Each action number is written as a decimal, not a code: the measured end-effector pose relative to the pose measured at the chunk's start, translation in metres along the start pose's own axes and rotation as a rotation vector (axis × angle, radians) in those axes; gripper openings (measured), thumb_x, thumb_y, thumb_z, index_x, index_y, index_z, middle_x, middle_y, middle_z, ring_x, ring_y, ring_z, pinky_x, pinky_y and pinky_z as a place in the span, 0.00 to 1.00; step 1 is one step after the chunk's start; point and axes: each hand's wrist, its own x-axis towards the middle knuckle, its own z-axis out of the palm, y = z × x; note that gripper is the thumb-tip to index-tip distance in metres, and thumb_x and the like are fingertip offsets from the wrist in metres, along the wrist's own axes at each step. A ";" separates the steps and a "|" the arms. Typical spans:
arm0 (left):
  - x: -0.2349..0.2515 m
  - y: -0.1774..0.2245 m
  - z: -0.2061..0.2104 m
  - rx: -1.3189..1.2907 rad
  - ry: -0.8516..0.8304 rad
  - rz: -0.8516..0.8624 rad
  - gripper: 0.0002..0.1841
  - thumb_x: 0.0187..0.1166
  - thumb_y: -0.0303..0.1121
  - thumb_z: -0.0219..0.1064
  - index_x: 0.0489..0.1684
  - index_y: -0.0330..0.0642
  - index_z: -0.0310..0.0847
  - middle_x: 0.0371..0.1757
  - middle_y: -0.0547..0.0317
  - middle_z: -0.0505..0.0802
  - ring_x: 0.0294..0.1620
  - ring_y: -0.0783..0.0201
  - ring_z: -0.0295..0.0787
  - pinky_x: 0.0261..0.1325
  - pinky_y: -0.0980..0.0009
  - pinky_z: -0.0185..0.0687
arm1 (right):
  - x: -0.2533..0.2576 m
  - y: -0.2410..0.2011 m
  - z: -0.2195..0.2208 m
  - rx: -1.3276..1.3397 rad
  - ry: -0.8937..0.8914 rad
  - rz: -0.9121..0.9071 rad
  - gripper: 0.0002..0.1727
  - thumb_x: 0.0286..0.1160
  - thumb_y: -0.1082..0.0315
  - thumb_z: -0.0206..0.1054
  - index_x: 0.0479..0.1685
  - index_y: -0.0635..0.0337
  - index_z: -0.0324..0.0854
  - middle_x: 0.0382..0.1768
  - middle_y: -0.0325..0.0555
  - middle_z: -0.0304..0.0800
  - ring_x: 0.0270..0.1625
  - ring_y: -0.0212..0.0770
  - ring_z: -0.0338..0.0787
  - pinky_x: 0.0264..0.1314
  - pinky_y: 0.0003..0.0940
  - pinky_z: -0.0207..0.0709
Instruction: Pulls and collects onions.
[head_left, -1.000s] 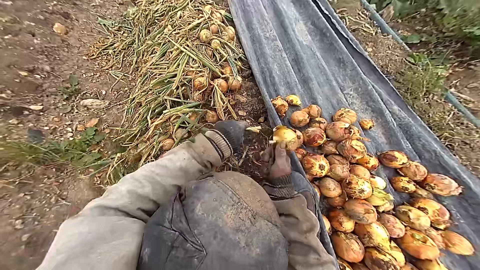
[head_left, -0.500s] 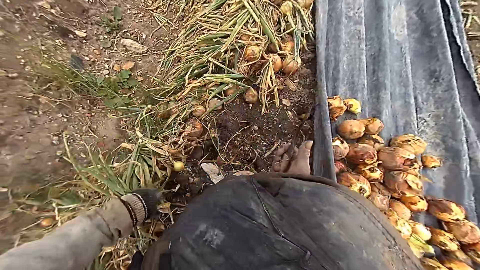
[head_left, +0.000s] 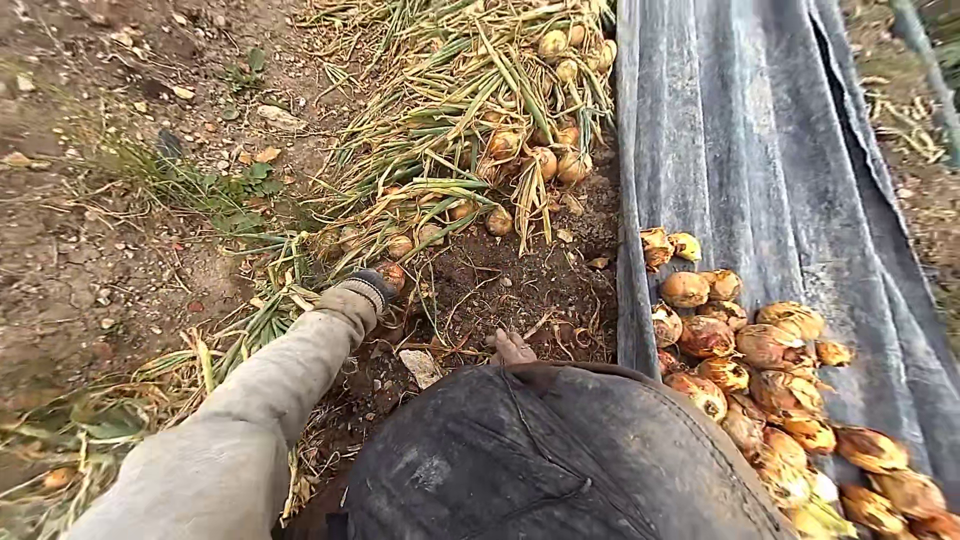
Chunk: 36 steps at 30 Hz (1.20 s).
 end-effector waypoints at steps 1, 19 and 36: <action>0.000 -0.003 0.004 0.022 -0.017 0.010 0.32 0.87 0.53 0.61 0.67 0.26 0.81 0.70 0.29 0.86 0.76 0.35 0.80 0.78 0.36 0.70 | 0.002 0.004 0.000 -0.032 0.015 -0.005 0.24 0.95 0.58 0.47 0.68 0.73 0.73 0.45 0.56 0.86 0.44 0.38 0.85 0.56 0.39 0.80; -0.120 0.014 -0.004 -0.637 0.142 1.169 0.17 0.77 0.52 0.69 0.34 0.49 0.92 0.32 0.78 0.93 0.35 0.87 0.87 0.41 0.84 0.85 | -0.025 -0.029 -0.008 0.028 0.142 -0.716 0.44 0.84 0.28 0.37 0.43 0.57 0.88 0.33 0.44 0.91 0.41 0.36 0.91 0.50 0.48 0.86; -0.140 0.201 -0.019 0.192 0.052 1.201 0.16 0.90 0.47 0.57 0.57 0.53 0.89 0.53 0.58 0.95 0.56 0.56 0.93 0.59 0.46 0.87 | -0.036 -0.015 -0.078 0.530 0.525 -0.349 0.34 0.95 0.47 0.27 0.28 0.55 0.73 0.11 0.31 0.70 0.11 0.25 0.70 0.14 0.22 0.69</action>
